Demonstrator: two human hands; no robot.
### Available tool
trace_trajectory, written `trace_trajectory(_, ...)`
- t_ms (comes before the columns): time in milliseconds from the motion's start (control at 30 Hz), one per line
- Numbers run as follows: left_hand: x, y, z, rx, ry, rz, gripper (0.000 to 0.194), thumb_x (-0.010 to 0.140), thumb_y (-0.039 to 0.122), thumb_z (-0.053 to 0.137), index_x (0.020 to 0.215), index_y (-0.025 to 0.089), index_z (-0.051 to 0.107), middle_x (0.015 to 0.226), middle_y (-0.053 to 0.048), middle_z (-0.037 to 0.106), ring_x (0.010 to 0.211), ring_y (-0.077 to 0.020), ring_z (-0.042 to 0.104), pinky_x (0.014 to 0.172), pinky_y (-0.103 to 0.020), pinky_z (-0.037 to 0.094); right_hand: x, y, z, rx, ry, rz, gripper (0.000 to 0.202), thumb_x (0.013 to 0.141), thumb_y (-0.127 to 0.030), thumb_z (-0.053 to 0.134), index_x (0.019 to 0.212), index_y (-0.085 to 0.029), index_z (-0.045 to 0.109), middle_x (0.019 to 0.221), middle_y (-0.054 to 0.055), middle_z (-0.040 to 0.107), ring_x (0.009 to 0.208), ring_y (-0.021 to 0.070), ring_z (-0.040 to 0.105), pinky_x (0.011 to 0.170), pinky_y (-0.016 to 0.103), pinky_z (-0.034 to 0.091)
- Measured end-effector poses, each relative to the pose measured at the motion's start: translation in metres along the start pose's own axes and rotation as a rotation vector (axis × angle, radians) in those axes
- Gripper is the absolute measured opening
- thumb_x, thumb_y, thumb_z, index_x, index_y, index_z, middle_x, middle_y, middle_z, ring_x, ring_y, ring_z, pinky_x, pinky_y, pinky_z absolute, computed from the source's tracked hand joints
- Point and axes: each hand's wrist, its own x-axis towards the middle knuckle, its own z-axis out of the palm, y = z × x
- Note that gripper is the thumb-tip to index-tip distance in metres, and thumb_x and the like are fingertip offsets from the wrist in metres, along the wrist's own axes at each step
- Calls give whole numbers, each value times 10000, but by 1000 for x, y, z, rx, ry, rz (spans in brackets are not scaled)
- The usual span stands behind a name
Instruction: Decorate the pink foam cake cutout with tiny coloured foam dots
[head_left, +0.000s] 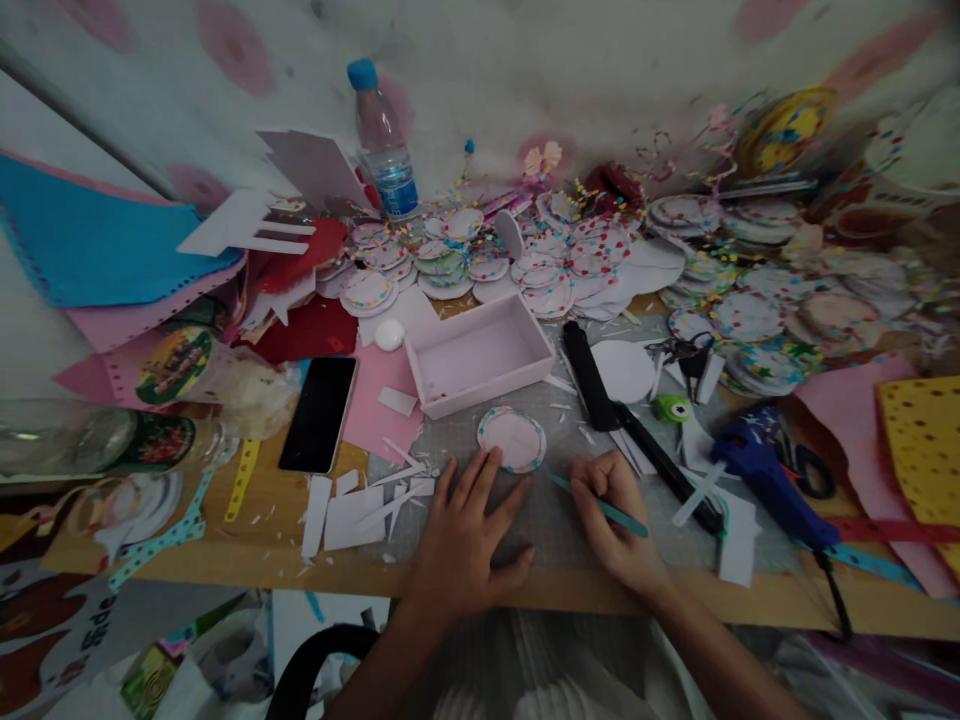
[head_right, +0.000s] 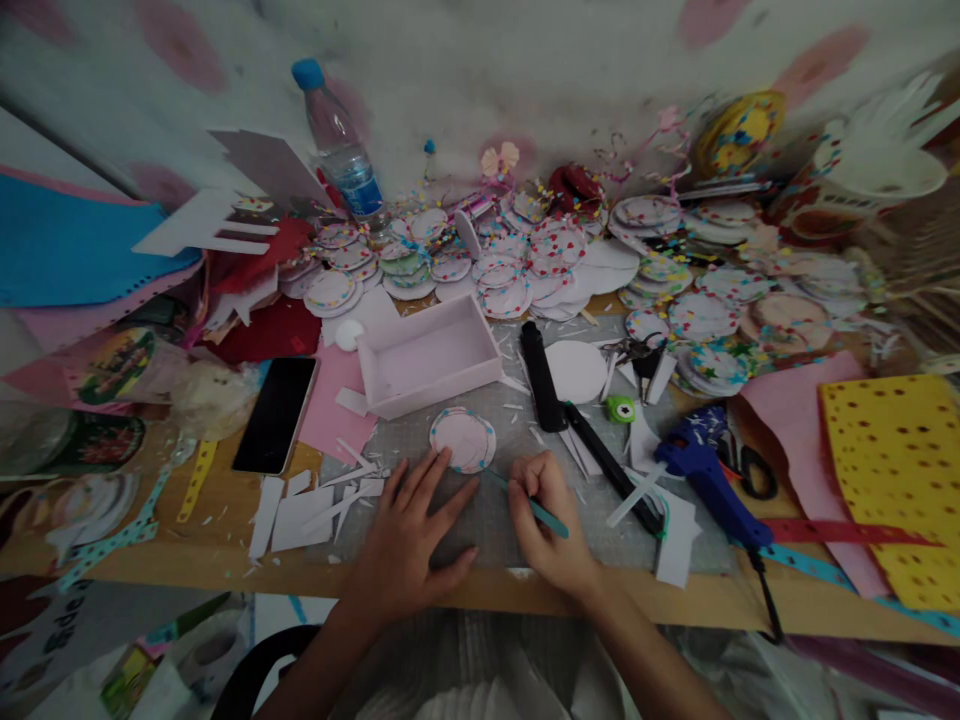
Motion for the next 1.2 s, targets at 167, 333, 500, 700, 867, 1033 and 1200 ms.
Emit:
trace_trajectory(167,0,0,0,-4,14,4,641,878,500,531,1460,276,379,1585,-137,215,1437,-337,245,1135,-559,187,0,-1,0,10,6,-3,213,952,-167,402,787,-245,292,680,-44,320,596,134,327,539,271,295)
trace_trajectory(333,0,0,0,-6,6,5,638,883,501,521,1462,275,375,1588,-138,205,1442,-335,233,1138,-560,181,1,-1,0,8,4,8,213,951,-169,408,784,-244,298,683,-42,335,602,135,330,546,274,299)
trace_trajectory(500,0,0,0,-5,4,0,644,880,504,524,1465,284,367,1590,-127,207,1441,-328,241,1145,-555,175,0,-1,0,8,7,18,213,948,-167,407,783,-244,298,680,-43,335,596,135,328,542,273,296)
trace_trajectory(700,0,-1,0,-11,4,-1,642,878,495,526,1462,280,371,1592,-127,199,1449,-325,221,1143,-559,176,0,-2,-1,26,20,28,215,944,-174,431,775,-241,316,681,-41,340,598,134,334,546,271,299)
trace_trajectory(867,0,0,-4,-32,-10,15,676,835,472,567,1450,256,388,1594,-131,186,1447,-343,214,1139,-578,179,-8,-4,-2,94,70,9,222,936,-217,458,766,-242,317,654,-47,320,574,128,338,519,262,300)
trace_trajectory(1033,-12,-3,-7,-101,163,68,621,787,315,578,1379,174,453,1539,-160,306,1392,-333,326,1128,-564,238,-20,-8,-8,158,186,3,184,921,-244,508,800,-247,368,669,-38,355,615,140,390,550,263,341)
trace_trajectory(1200,-12,-24,-27,-67,498,6,323,861,136,529,1168,229,571,1155,-79,643,1062,-206,595,1056,-465,368,-22,-17,-36,67,155,2,74,911,-287,538,979,-256,538,852,38,534,742,181,508,627,311,412)
